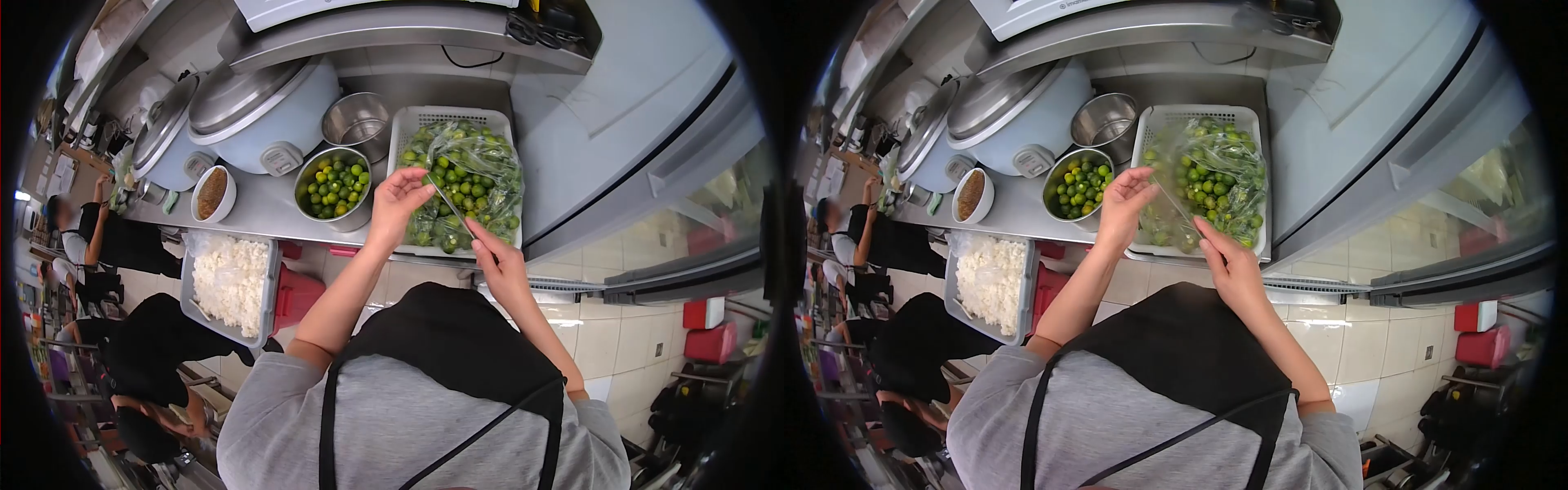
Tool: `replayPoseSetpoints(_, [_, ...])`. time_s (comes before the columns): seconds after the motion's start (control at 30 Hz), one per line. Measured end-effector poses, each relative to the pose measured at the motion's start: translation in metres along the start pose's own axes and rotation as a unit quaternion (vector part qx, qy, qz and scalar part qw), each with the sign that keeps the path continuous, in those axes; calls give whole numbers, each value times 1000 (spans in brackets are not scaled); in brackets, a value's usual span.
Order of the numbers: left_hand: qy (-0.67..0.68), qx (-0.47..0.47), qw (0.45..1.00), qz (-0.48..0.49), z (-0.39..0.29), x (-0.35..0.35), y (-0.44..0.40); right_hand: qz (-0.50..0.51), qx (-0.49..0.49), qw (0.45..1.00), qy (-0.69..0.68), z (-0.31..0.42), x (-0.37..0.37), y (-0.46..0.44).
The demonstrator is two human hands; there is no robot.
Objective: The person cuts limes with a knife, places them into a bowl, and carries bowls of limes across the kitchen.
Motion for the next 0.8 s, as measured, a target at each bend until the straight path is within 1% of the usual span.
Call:
replayPoseSetpoints(0.03, [0, 0, 1000, 0, 2, 2, 1, 6, 10, 1000, 9, 0, 0, -3])
replayPoseSetpoints(0.1, [-4, -28, 998, 54, 11, 14, 4, 17, 25, 999, 25, 1, -1, -13])
replayPoseSetpoints(0.13, [-5, -28, 998, 55, 12, 17, 6, 30, 39, 998, 42, 0, -1, -17])
replayPoseSetpoints(0.17, [-13, -31, 998, 52, 13, 19, 7, 29, 40, 998, 42, 0, 0, -19])
replayPoseSetpoints(0.23, [-22, -33, 998, 48, 13, 19, 7, 7, 8, 1000, 22, -1, 2, -23])
replayPoseSetpoints(0.27, [63, -69, 993, 68, 16, 18, 5, 7, 8, 1000, 22, -4, 4, -23])
replayPoseSetpoints(0.3, [148, -104, 980, 87, 17, 16, 4, 3, -17, 1000, 20, -6, 5, -23])
replayPoseSetpoints(0.33, [148, -105, 980, 86, 14, 13, 3, -1, -42, 999, 18, -6, 5, -22])
replayPoseSetpoints(0.4, [232, -133, 962, 52, 8, -2, 0, 16, -28, 999, 31, -7, 4, -19])
replayPoseSetpoints(0.47, [245, -118, 961, 50, 3, -28, -7, 33, -16, 998, 45, -13, 4, -13])
replayPoseSetpoints(0.5, [150, -83, 985, 9, -2, -47, -11, 13, -41, 998, 40, -19, 4, -8])
replayPoseSetpoints(0.53, [54, -48, 997, -32, -11, -62, -14, -8, -67, 997, 36, -22, 2, -5])
replayPoseSetpoints(0.57, [-164, -8, 979, -120, -22, -78, -15, -8, -68, 997, 36, -21, -3, -3])
replayPoseSetpoints(0.6, [-372, 33, 905, -202, -35, -84, -14, 2, 8, 999, 38, -25, -9, 0])
replayPoseSetpoints(0.63, [-580, 218, 741, -261, -50, -71, -8, 13, 84, 996, 39, -30, -13, 2])
replayPoseSetpoints(0.67, [-580, 218, 740, -261, -46, -63, -11, 13, 84, 996, 38, -33, -16, 3])
replayPoseSetpoints(0.73, [-601, 271, 739, -142, -28, -24, -25, -33, 26, 998, 42, -34, -21, 1])
replayPoseSetpoints(0.8, [-681, 212, 701, -29, 11, 6, -49, -27, 30, 998, 39, -26, -22, -4])
Point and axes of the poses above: each hand's wrist, its own y-axis away from the middle knuckle, its own x-axis out of the palm, z = x × y, the point moved 4 cm from there along -y, towards the middle knuckle, and after that the axes turned 9 degrees about -x, right-handed, at the moved point
